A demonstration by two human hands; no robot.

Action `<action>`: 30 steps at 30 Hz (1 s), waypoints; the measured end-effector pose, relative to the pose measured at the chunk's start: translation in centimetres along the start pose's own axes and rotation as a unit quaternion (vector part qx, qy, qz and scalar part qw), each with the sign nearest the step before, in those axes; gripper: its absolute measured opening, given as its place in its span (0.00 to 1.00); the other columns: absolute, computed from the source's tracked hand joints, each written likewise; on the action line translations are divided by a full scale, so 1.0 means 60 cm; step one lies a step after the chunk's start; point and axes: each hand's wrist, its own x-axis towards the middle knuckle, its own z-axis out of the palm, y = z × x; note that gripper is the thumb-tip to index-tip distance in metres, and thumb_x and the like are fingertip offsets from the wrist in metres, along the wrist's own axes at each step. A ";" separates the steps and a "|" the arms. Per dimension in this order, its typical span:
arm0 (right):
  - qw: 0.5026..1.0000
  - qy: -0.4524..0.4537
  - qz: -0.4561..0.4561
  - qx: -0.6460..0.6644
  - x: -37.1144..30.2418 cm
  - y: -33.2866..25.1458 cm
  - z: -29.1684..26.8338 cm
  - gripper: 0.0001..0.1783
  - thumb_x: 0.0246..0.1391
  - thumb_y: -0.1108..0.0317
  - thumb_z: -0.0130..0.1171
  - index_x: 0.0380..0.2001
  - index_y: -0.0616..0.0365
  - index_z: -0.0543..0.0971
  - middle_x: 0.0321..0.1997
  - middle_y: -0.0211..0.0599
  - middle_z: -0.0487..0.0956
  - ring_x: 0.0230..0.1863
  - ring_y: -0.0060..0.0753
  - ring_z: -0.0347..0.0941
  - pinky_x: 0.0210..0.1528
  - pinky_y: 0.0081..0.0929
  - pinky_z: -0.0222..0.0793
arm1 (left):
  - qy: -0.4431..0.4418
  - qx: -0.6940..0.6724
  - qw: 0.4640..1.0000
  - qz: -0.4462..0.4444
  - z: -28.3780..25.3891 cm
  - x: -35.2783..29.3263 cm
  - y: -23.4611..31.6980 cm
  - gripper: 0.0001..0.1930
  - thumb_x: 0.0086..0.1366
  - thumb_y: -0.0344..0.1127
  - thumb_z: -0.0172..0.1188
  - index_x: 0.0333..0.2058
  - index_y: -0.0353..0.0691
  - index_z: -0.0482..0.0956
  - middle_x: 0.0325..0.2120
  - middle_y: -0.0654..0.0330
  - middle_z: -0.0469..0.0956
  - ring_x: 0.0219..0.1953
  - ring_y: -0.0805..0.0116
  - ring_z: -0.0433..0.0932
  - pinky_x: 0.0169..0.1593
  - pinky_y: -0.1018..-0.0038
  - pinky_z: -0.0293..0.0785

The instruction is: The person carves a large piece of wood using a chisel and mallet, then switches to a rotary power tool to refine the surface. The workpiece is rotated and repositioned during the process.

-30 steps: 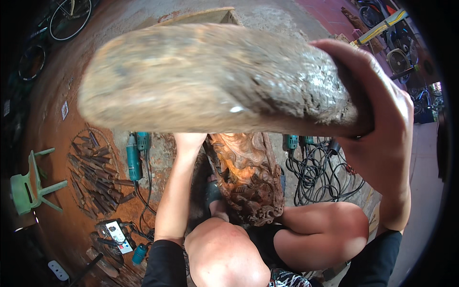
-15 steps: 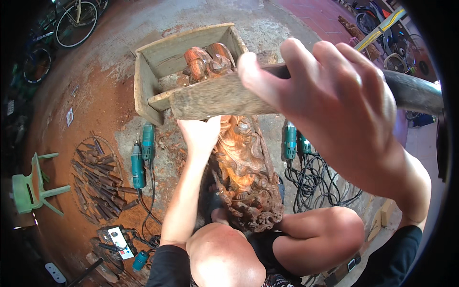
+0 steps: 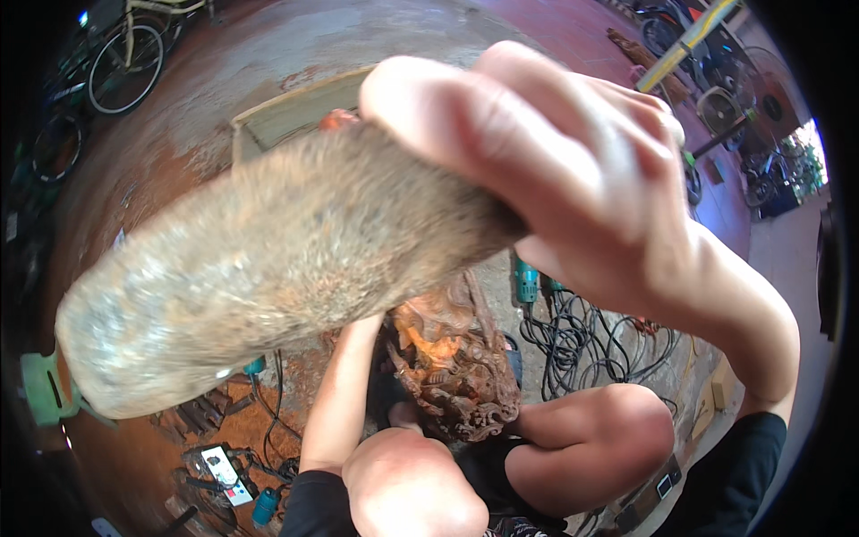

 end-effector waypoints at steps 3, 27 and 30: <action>0.980 -0.145 -0.039 -0.133 -0.004 -0.007 -0.019 0.14 0.42 0.66 0.65 0.36 0.46 0.79 0.22 0.29 0.71 0.21 0.30 0.73 0.21 0.30 0.70 | 0.117 0.038 0.992 -0.011 0.066 0.017 0.039 0.17 0.63 0.35 0.68 0.41 0.23 0.81 0.37 0.51 0.84 0.38 0.70 0.81 0.45 0.68 0.77; 0.580 -0.240 0.740 0.241 -0.436 -0.282 -0.111 0.20 0.32 0.71 0.68 0.35 0.58 0.80 0.34 0.40 0.81 0.34 0.42 0.78 0.41 0.36 0.76 | 0.060 0.285 0.957 0.011 0.001 -0.003 0.095 0.21 0.63 0.35 0.69 0.52 0.33 0.79 0.52 0.50 0.77 0.54 0.57 0.77 0.57 0.67 0.73; 0.657 -0.335 0.655 0.164 -0.223 -0.207 -0.200 0.11 0.31 0.70 0.65 0.26 0.56 0.84 0.29 0.42 0.82 0.30 0.46 0.79 0.38 0.37 0.77 | 0.018 0.368 0.928 0.051 0.020 0.024 0.108 0.32 0.56 0.40 0.74 0.58 0.37 0.75 0.52 0.50 0.77 0.55 0.54 0.77 0.60 0.62 0.71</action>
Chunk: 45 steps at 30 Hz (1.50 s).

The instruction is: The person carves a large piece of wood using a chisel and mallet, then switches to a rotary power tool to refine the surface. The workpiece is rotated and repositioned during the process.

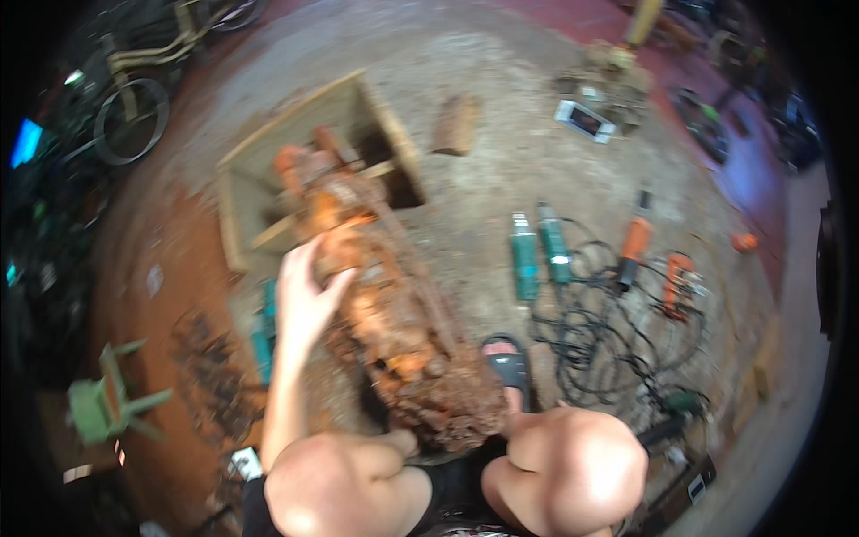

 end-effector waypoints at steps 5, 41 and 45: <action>0.980 -0.103 -0.142 0.098 0.006 0.070 -0.021 0.10 0.36 0.65 0.71 0.24 0.56 0.83 0.28 0.45 0.80 0.33 0.49 0.79 0.43 0.41 0.75 | -0.066 0.057 0.993 -0.081 -0.006 0.029 0.030 0.36 0.51 0.50 0.77 0.55 0.36 0.76 0.51 0.49 0.77 0.55 0.53 0.78 0.58 0.60 0.74; 0.679 -0.498 0.181 0.508 0.227 0.269 0.531 0.50 0.66 0.27 0.36 0.72 0.61 0.59 0.77 0.46 0.58 0.77 0.41 0.52 0.75 0.36 0.48 | -0.191 -0.229 0.941 -0.160 -0.059 0.020 -0.165 0.28 0.47 0.14 0.60 0.51 0.32 0.73 0.43 0.61 0.80 0.42 0.74 0.78 0.47 0.78 0.74; 0.640 -0.498 0.225 0.540 0.223 0.257 0.521 0.51 0.65 0.26 0.36 0.72 0.61 0.60 0.77 0.47 0.58 0.77 0.44 0.51 0.76 0.38 0.48 | -0.193 -0.308 0.910 -0.201 -0.048 0.025 -0.147 0.29 0.49 0.13 0.63 0.52 0.32 0.72 0.45 0.61 0.80 0.45 0.72 0.79 0.50 0.74 0.75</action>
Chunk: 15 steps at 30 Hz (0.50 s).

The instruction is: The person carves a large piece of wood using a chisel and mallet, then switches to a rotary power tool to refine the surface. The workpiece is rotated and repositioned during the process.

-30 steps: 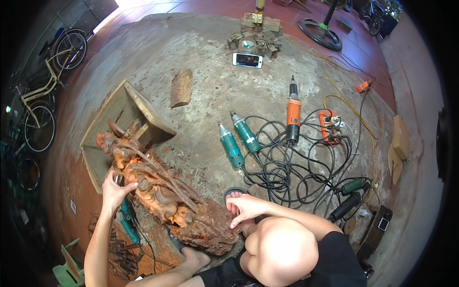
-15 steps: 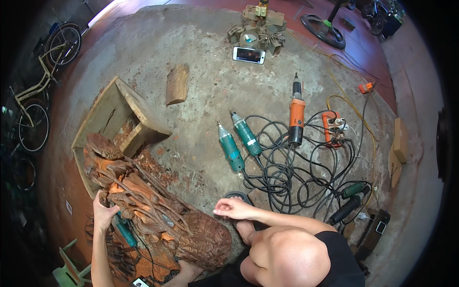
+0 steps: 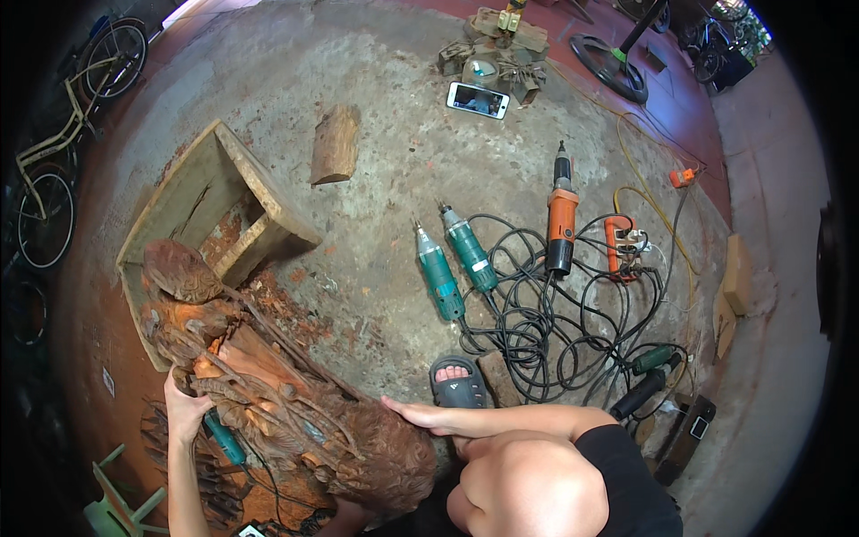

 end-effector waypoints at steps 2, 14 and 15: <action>0.999 0.025 -0.013 0.023 -0.011 -0.009 0.018 0.51 0.65 0.27 0.36 0.72 0.61 0.60 0.77 0.49 0.58 0.77 0.45 0.51 0.76 0.39 0.47 | -0.001 -0.023 1.000 0.018 0.018 0.003 0.008 0.30 0.49 0.13 0.66 0.53 0.32 0.72 0.47 0.60 0.79 0.47 0.71 0.80 0.53 0.73 0.76; 0.909 0.275 -0.036 -0.310 -0.107 -0.078 -0.010 0.46 0.65 0.27 0.37 0.67 0.55 0.71 0.69 0.52 0.70 0.73 0.50 0.59 0.75 0.34 0.44 | 0.108 -0.022 0.994 0.006 0.023 -0.001 -0.125 0.27 0.51 0.17 0.70 0.51 0.31 0.74 0.45 0.62 0.80 0.45 0.69 0.79 0.53 0.71 0.74; 0.910 0.268 -0.055 -0.312 -0.109 -0.077 -0.007 0.46 0.65 0.27 0.37 0.66 0.55 0.71 0.68 0.52 0.71 0.73 0.49 0.60 0.75 0.36 0.45 | 0.078 -0.017 0.996 -0.026 0.011 -0.004 -0.131 0.26 0.51 0.17 0.70 0.50 0.31 0.73 0.48 0.60 0.79 0.46 0.67 0.78 0.54 0.71 0.72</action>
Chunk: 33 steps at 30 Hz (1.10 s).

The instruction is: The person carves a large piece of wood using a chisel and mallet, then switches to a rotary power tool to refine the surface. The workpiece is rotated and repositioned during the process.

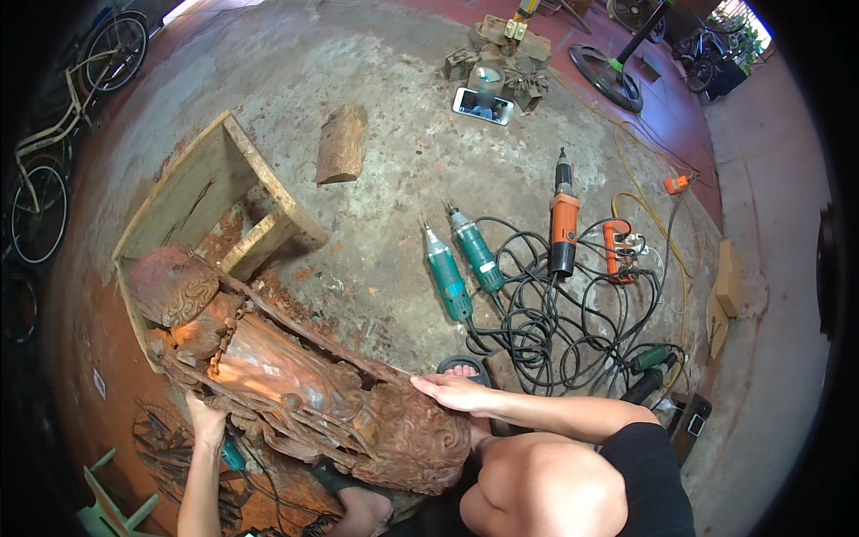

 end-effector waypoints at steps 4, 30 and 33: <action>0.999 -0.007 -0.042 -0.009 0.009 0.017 -0.006 0.47 0.65 0.27 0.35 0.64 0.56 0.73 0.65 0.55 0.74 0.69 0.54 0.65 0.72 0.40 0.51 | 0.065 0.019 0.997 0.047 0.006 0.009 -0.024 0.20 0.51 0.17 0.69 0.44 0.31 0.76 0.37 0.60 0.80 0.40 0.66 0.79 0.50 0.72 0.74; 0.989 -0.027 -0.077 -0.125 -0.028 -0.010 0.013 0.55 0.54 0.18 0.45 0.56 0.66 0.70 0.56 0.64 0.75 0.61 0.56 0.71 0.61 0.45 0.66 | -0.017 -0.189 0.964 -0.183 -0.076 -0.067 0.050 0.15 0.73 0.44 0.60 0.47 0.41 0.69 0.30 0.66 0.75 0.15 0.80 0.62 0.21 0.79 0.59; 0.986 -0.017 -0.099 -0.132 -0.035 -0.017 0.022 0.56 0.49 0.17 0.50 0.56 0.64 0.69 0.60 0.62 0.73 0.62 0.55 0.70 0.61 0.46 0.66 | -0.016 -0.239 0.953 -0.183 -0.077 -0.062 -0.004 0.14 0.75 0.45 0.55 0.48 0.41 0.72 0.35 0.64 0.77 0.16 0.80 0.61 0.20 0.79 0.59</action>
